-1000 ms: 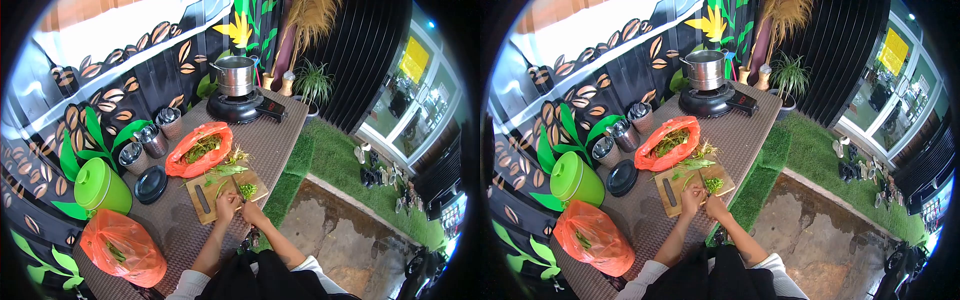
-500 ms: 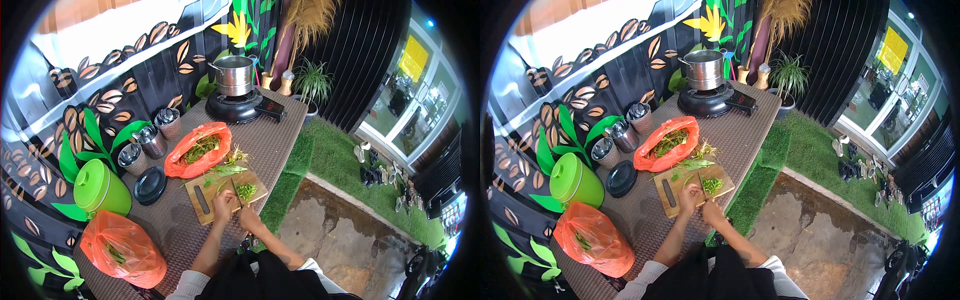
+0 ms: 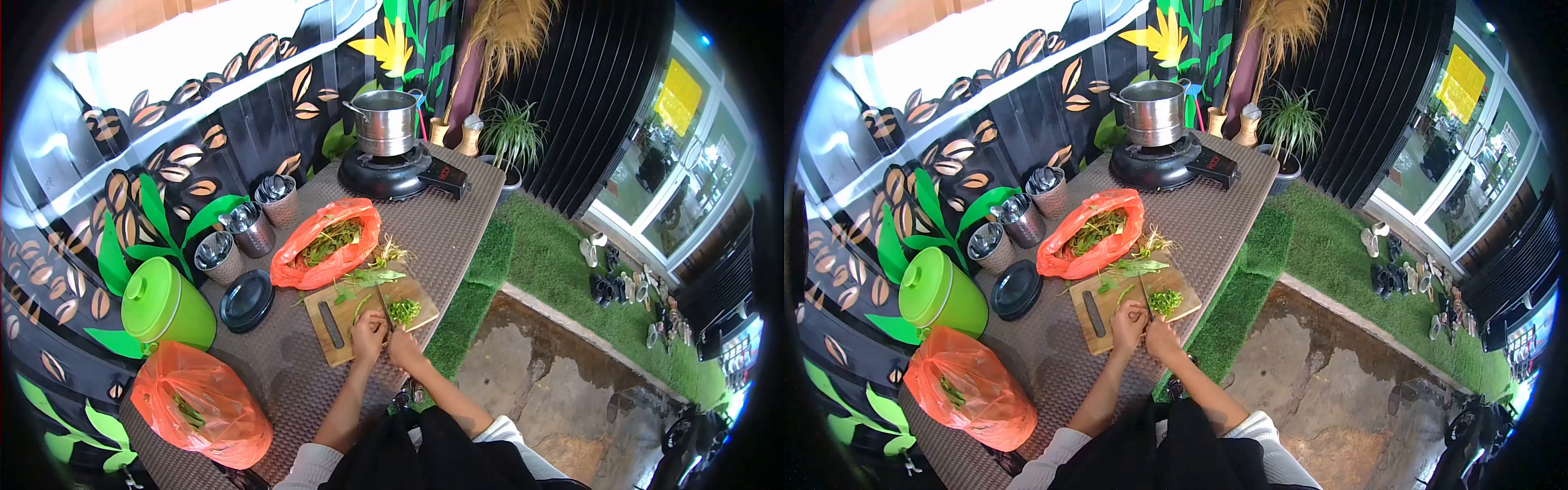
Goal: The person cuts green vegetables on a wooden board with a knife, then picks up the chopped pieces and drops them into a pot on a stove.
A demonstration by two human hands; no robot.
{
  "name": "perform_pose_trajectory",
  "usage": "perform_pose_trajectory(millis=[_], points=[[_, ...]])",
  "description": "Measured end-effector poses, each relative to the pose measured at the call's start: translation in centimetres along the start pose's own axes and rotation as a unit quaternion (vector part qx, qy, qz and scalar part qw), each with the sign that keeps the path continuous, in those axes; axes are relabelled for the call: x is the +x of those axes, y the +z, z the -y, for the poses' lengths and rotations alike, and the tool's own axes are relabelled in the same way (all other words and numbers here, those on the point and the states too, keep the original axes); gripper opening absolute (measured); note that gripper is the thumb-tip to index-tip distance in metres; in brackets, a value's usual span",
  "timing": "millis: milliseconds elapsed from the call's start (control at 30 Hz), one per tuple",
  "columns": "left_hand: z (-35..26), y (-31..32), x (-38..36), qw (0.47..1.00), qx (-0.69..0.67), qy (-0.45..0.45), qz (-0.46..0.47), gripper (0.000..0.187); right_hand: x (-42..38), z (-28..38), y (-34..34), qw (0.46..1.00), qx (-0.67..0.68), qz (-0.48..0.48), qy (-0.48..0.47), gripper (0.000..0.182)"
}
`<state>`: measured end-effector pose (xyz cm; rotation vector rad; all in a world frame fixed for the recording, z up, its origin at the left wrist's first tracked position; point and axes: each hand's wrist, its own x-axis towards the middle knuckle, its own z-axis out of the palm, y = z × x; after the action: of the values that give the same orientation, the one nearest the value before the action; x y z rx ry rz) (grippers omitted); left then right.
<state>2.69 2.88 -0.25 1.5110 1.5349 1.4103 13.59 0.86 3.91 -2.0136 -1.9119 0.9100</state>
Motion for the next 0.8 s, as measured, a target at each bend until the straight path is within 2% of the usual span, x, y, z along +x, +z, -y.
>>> perform_pose_trajectory(millis=[33,67,200,233,267,300,333,367,400,500,533,600,667,700,767,800], points=[[-0.5,-0.2,0.1,0.999,-0.025,-0.034,0.014,0.019,-0.1,1.3,-1.8,0.987,0.105,0.090,0.077,0.038],[-0.8,-0.3,0.2,0.996,-0.050,-0.067,0.028,0.019,0.1,1.0,-2.3,0.985,0.116,0.117,0.051,0.039],[0.1,-0.1,0.4,0.994,-0.094,-0.061,0.013,0.018,0.3,-1.1,1.0,0.991,0.052,0.119,0.003,0.041],[0.6,-0.1,0.5,0.996,-0.071,-0.054,0.022,0.018,-0.1,-2.0,3.5,0.997,-0.039,-0.029,-0.055,0.040],[0.8,0.0,0.5,0.997,-0.047,-0.049,0.033,0.017,-0.3,-2.6,4.7,0.970,-0.129,-0.176,-0.109,0.039],[0.6,0.0,0.5,0.997,-0.047,-0.049,0.033,0.017,-0.3,-1.9,3.6,0.970,-0.130,-0.176,-0.108,0.039],[0.3,-0.1,0.5,0.996,-0.061,-0.051,0.031,0.017,-0.4,0.0,0.9,0.997,-0.040,-0.052,-0.028,0.038],[0.1,-0.2,0.3,0.995,-0.073,-0.053,0.030,0.017,-0.3,1.1,-0.8,0.994,0.053,0.074,0.053,0.037],[0.4,-0.2,0.2,0.995,-0.072,-0.053,0.031,0.017,0.2,1.1,-1.5,0.988,0.111,0.098,0.044,0.037],[0.9,0.0,0.1,0.990,-0.109,-0.084,0.028,0.019,-0.9,1.0,-2.3,0.983,0.119,0.136,0.046,0.038],[1.1,0.0,0.1,0.995,-0.080,-0.055,0.019,0.017,-1.1,0.6,-1.1,0.983,0.119,0.135,0.045,0.038],[0.9,0.0,0.3,0.998,-0.054,-0.023,0.012,0.016,-2.1,0.0,1.2,0.998,-0.065,-0.025,-0.002,0.038],[0.2,-0.8,0.5,0.997,0.076,-0.007,-0.005,0.014,-1.6,-0.3,1.0,0.999,-0.045,-0.009,0.015,0.037],[-0.2,-1.3,0.7,0.997,0.077,-0.007,-0.007,0.014,-1.4,-0.4,0.8,0.999,-0.023,0.009,0.033,0.037],[-1.2,-1.9,2.0,0.975,0.156,0.132,-0.086,0.015,-0.9,-0.9,0.3,1.000,-0.017,0.002,0.016,0.037],[-0.9,-2.0,2.8,0.975,0.155,0.132,-0.085,0.015,-0.6,-1.3,0.1,1.000,-0.014,-0.005,0.000,0.039]])
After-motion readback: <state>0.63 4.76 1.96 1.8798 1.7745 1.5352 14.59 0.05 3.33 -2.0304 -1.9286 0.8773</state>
